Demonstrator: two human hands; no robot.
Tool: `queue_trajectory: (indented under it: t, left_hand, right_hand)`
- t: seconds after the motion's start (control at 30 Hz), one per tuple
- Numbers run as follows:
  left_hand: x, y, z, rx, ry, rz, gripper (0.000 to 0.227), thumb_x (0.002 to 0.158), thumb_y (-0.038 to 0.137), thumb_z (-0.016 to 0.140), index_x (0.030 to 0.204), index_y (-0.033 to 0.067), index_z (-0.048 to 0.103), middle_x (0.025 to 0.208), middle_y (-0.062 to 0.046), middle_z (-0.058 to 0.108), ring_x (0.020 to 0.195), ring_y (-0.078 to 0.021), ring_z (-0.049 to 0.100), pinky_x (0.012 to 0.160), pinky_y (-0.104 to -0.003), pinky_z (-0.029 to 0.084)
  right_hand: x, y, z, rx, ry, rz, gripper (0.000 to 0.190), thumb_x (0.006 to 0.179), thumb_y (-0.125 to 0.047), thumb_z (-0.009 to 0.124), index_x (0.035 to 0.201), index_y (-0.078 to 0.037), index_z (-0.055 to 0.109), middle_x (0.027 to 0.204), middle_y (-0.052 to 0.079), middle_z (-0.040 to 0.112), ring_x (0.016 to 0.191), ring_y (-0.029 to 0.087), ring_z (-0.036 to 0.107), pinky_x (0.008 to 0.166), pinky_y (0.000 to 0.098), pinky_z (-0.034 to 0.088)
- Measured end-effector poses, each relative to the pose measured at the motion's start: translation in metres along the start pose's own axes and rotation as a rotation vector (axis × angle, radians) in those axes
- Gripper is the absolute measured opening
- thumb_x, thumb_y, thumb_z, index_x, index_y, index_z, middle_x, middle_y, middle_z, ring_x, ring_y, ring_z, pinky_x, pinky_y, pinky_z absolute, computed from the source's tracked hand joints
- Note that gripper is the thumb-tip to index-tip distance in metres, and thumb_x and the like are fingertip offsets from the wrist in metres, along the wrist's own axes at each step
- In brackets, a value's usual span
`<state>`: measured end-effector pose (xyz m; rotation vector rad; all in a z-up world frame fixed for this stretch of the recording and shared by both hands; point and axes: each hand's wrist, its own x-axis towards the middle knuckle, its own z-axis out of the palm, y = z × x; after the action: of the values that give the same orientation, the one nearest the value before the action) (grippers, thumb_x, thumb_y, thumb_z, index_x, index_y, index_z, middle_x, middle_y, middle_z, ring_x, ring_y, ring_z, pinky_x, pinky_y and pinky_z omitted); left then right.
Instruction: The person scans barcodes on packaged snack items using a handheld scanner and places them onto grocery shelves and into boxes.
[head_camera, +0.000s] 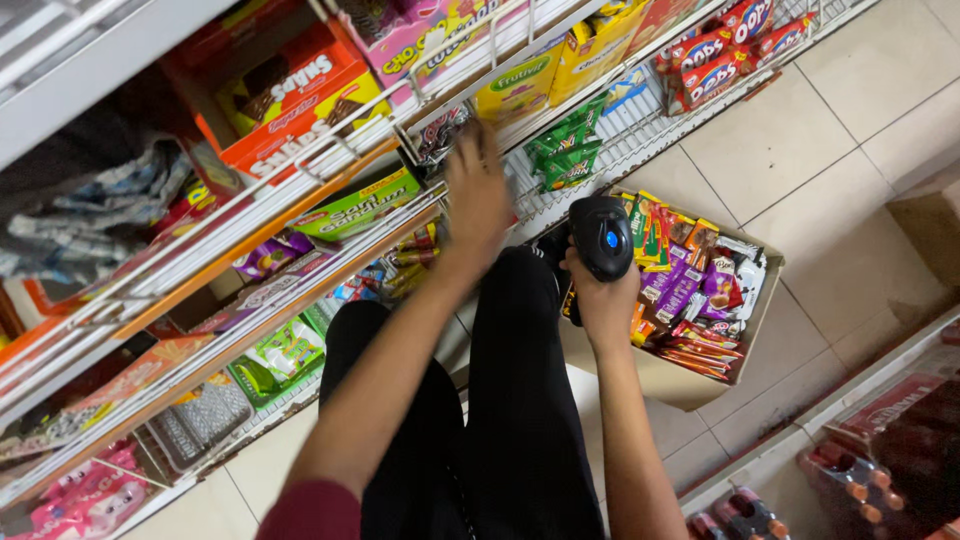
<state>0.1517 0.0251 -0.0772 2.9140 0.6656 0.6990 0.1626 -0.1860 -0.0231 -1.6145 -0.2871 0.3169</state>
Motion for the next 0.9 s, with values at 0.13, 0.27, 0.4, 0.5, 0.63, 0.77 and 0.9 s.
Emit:
queue_trajectory:
  t: [0.13,0.27,0.4,0.5,0.63,0.77,0.9]
  left_hand:
    - [-0.055,0.084,0.023,-0.686,-0.074,-0.110,0.040,0.089,0.000,0.058,0.129,-0.0002,0.063,0.130,-0.022,0.056,0.120,-0.0416,0.057,0.106,-0.049,0.048]
    - [-0.074,0.146,0.097,-1.728,-0.727,-1.227,0.047,0.105,0.047,0.051,0.112,0.0046,0.071,0.100,-0.008,0.069,0.096,-0.0207,0.062,0.085,-0.035,0.050]
    - [-0.084,0.157,0.166,-1.705,-0.787,-1.318,0.044,0.100,0.049,0.062,0.114,0.0076,0.067,0.099,-0.007,0.066,0.084,-0.0183,0.060,0.071,-0.031,0.048]
    - [-0.094,0.156,0.179,-1.627,-0.558,-0.969,0.048,0.095,0.050,0.054,0.123,0.0113,0.062,0.112,-0.007,0.070,0.095,-0.0156,0.068,0.079,-0.028,0.056]
    - [-0.072,0.161,0.162,-1.549,-0.790,-1.160,0.046,0.090,0.041,0.058,0.123,0.0093,0.060,0.111,-0.008,0.067,0.087,-0.0209,0.069,0.070,-0.031,0.055]
    - [-0.061,0.179,0.143,-1.490,-0.802,-1.021,0.037,0.091,0.038,0.057,0.117,0.0114,0.062,0.105,-0.005,0.066,0.082,-0.0178,0.068,0.067,-0.029,0.054]
    - [-0.059,0.186,0.140,-1.505,-0.803,-1.051,0.029,0.093,0.034,0.057,0.108,0.0104,0.065,0.099,-0.003,0.064,0.075,-0.0133,0.065,0.062,-0.027,0.051]
  right_hand:
    - [-0.004,0.037,-0.017,-0.080,0.059,-0.065,0.029,0.089,-0.002,0.071,0.118,0.000,0.069,0.104,0.005,0.074,0.091,0.015,0.068,0.081,0.0301,0.055]
    - [-0.013,0.100,-0.044,0.041,0.207,0.123,0.027,0.086,-0.002,0.069,0.113,0.000,0.068,0.097,0.004,0.071,0.083,0.014,0.066,0.076,0.0307,0.056]
    - [-0.024,0.156,-0.083,0.033,0.184,0.225,0.024,0.085,-0.003,0.070,0.108,0.003,0.068,0.093,0.008,0.071,0.082,0.018,0.066,0.077,0.0314,0.054]
    - [-0.040,0.204,-0.109,-0.055,0.307,0.429,0.027,0.082,-0.009,0.073,0.105,0.002,0.064,0.087,0.011,0.069,0.078,0.023,0.066,0.074,0.0353,0.054]
    - [-0.051,0.276,-0.141,-0.677,0.328,0.383,0.042,0.064,-0.016,0.089,0.101,0.000,0.074,0.115,0.019,0.060,0.107,0.032,0.059,0.095,0.0412,0.047]
    - [-0.034,0.322,-0.168,-0.692,0.428,0.360,0.043,0.073,-0.019,0.084,0.111,-0.003,0.074,0.127,0.018,0.058,0.119,0.033,0.056,0.105,0.0408,0.047]
    - [0.015,0.336,-0.200,-0.645,0.582,0.323,0.041,0.076,-0.020,0.081,0.112,-0.002,0.071,0.113,0.021,0.069,0.106,0.037,0.067,0.098,0.0439,0.052]
